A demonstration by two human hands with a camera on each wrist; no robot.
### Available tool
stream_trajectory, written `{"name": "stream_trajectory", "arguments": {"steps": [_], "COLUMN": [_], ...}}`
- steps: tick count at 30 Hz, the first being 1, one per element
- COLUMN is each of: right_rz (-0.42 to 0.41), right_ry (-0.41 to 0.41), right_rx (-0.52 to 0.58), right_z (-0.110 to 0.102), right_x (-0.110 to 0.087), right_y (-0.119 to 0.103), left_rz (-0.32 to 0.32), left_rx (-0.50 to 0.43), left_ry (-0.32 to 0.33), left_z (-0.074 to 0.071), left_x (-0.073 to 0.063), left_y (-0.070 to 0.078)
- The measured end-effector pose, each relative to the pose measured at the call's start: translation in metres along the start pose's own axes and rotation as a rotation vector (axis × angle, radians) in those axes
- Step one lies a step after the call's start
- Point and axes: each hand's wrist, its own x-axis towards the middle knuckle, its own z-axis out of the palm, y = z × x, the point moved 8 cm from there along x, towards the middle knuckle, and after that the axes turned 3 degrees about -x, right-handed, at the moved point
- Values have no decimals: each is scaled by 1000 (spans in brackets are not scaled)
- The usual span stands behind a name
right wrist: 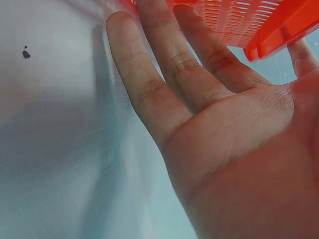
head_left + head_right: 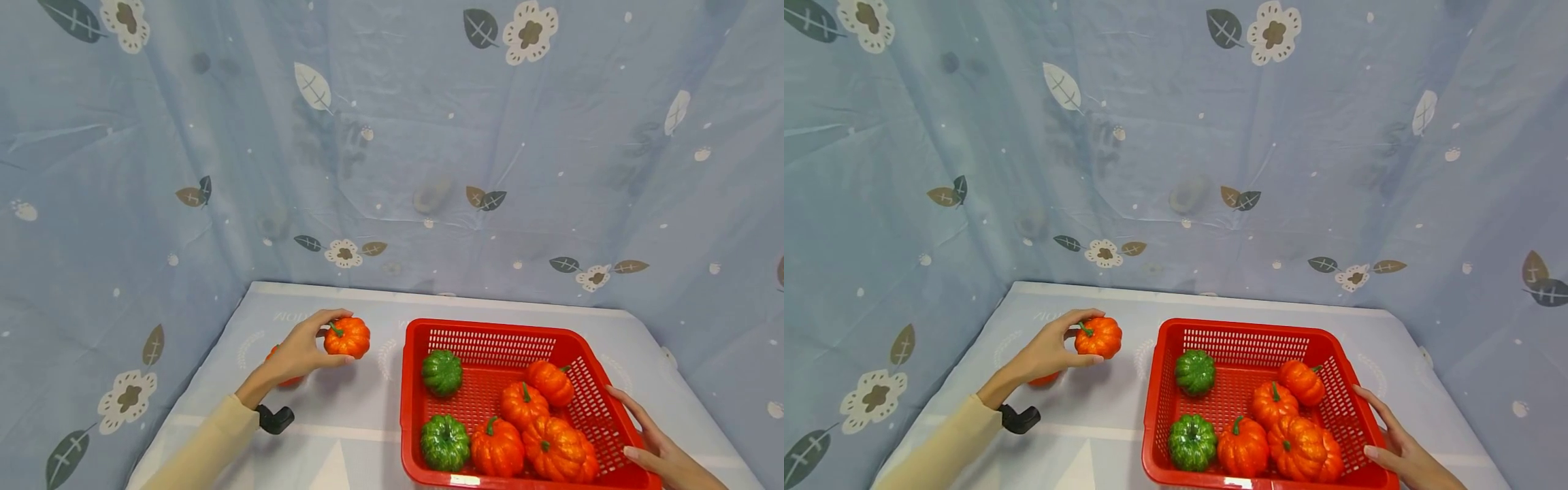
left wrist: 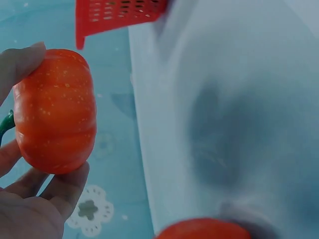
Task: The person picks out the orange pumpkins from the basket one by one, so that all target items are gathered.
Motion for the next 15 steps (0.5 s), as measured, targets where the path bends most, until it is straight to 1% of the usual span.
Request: {"name": "stream_trajectory", "arguments": {"steps": [7,12,15], "right_rz": [-46,-17,-27], "right_ry": [-60,-35,-59], "right_rx": [1,5,8], "right_z": [2,2,4], "right_x": [1,0,-1], "right_y": [-3,-2,-3], "left_rz": [-51,-57,-60], "left_rx": [96,196,243], "left_ry": [21,23,19], "left_z": [-7,-8,-9], "left_x": [-9,-16,-18], "left_y": [-22,-34,-39]}}
